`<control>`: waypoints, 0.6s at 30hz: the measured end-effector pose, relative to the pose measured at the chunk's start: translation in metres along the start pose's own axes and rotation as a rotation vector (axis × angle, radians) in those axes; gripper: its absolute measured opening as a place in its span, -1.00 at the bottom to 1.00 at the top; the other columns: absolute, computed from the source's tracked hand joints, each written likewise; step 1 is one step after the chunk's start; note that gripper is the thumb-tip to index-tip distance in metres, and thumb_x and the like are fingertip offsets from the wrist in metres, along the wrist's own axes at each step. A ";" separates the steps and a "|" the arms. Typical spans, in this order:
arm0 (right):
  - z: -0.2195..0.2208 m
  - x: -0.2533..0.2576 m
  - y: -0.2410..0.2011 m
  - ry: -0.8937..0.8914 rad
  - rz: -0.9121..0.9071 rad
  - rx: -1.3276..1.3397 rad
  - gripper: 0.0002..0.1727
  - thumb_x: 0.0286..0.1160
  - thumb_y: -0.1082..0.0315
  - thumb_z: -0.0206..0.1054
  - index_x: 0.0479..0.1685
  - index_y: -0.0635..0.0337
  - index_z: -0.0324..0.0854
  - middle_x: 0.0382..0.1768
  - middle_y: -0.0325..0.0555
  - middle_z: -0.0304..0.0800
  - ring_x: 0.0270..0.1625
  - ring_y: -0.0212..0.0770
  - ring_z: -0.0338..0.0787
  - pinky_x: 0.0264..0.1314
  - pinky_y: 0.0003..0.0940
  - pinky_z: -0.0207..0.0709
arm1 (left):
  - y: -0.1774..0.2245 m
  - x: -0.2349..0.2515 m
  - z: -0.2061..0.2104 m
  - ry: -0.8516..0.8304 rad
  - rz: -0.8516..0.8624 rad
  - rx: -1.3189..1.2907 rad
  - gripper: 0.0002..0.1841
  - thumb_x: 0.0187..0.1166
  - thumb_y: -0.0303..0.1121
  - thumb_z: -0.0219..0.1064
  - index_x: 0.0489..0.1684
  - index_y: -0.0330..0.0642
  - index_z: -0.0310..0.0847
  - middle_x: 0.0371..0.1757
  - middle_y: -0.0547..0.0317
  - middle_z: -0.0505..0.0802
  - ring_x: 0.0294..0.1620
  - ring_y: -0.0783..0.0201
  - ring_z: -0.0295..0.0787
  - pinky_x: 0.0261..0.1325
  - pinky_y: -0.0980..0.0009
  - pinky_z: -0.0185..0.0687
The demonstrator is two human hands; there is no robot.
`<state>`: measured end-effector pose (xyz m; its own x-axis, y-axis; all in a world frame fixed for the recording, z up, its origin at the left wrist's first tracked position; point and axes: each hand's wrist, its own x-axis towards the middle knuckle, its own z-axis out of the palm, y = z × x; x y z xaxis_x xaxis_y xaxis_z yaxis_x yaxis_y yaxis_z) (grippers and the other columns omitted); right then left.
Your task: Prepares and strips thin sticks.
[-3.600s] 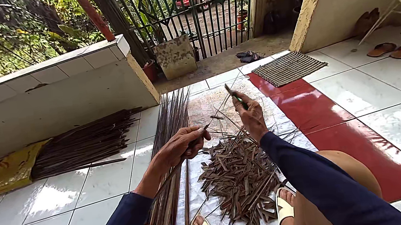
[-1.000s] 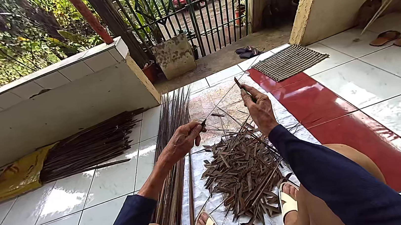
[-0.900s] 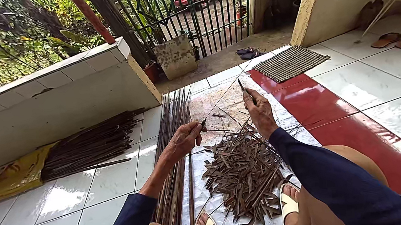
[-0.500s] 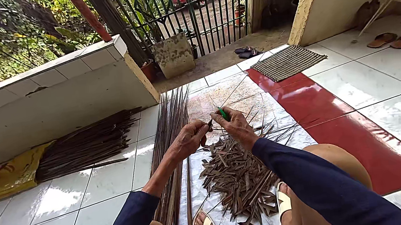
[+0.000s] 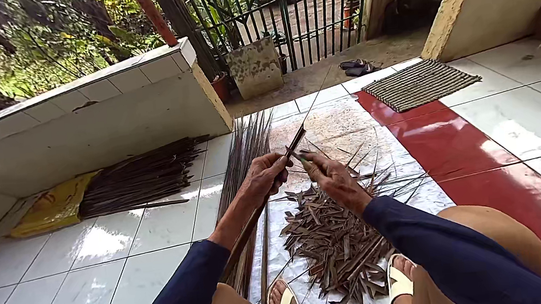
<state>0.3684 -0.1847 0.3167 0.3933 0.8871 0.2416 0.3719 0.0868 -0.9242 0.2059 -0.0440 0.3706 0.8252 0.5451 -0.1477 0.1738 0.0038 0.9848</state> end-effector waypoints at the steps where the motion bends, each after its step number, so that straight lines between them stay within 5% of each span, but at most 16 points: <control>1: 0.003 -0.002 0.000 -0.022 -0.005 -0.005 -0.58 0.82 -0.01 0.12 0.48 -0.17 0.66 -0.48 -0.27 0.59 -0.52 -0.34 0.49 -0.39 -0.32 0.45 | 0.000 0.001 0.002 -0.009 0.011 -0.007 -0.72 0.86 -0.25 0.14 0.02 -0.28 0.69 -0.57 0.11 0.67 -0.78 0.43 0.36 -0.74 0.60 0.23; 4: 0.006 -0.003 -0.002 -0.026 -0.015 -0.002 -0.57 0.80 -0.01 0.16 0.50 -0.16 0.65 -0.43 -0.28 0.66 -0.48 -0.39 0.52 -0.33 -0.37 0.48 | -0.001 0.002 0.007 -0.054 0.026 -0.036 -0.73 0.85 -0.26 0.14 -0.09 -0.28 0.65 -0.55 0.10 0.67 -0.73 0.41 0.42 -0.69 0.59 0.30; 7: 0.004 -0.001 -0.001 -0.029 -0.018 -0.002 -0.57 0.79 -0.03 0.17 0.45 -0.11 0.68 -0.43 -0.29 0.66 -0.47 -0.38 0.54 -0.31 -0.38 0.49 | 0.001 0.000 0.007 -0.103 0.034 -0.033 -0.70 0.87 -0.27 0.10 -0.04 -0.32 0.67 -0.42 0.01 0.77 -0.61 0.32 0.61 -0.54 0.49 0.57; 11: -0.002 0.001 -0.002 -0.003 0.018 0.024 -0.58 0.79 0.01 0.20 0.53 -0.21 0.64 -0.44 -0.28 0.64 -0.47 -0.37 0.51 -0.32 -0.37 0.46 | 0.002 -0.004 0.004 -0.181 -0.028 -0.005 -0.64 0.90 -0.22 0.05 0.44 -0.19 0.57 -0.22 -0.12 0.84 -0.34 0.06 0.87 -0.24 0.17 0.90; 13: -0.006 0.002 -0.004 0.016 0.033 0.021 -0.58 0.79 0.02 0.20 0.54 -0.26 0.63 -0.44 -0.28 0.64 -0.48 -0.36 0.50 -0.33 -0.35 0.44 | -0.002 -0.005 0.005 -0.174 -0.054 -0.014 -0.62 0.91 -0.20 0.03 0.50 -0.17 0.55 -0.23 -0.12 0.85 -0.34 0.07 0.88 -0.21 0.19 0.90; 18: -0.003 0.002 0.001 0.018 0.004 0.031 -0.58 0.78 0.00 0.21 0.50 -0.18 0.66 -0.41 -0.27 0.68 -0.47 -0.36 0.54 -0.32 -0.35 0.48 | -0.013 0.000 0.005 -0.091 0.011 -0.048 -0.67 0.88 -0.25 0.08 0.15 -0.33 0.66 -0.35 -0.04 0.81 -0.62 0.35 0.60 -0.55 0.52 0.53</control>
<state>0.3722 -0.1840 0.3177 0.4103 0.8791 0.2426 0.3440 0.0972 -0.9339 0.2069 -0.0483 0.3577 0.8726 0.4674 -0.1420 0.1399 0.0395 0.9894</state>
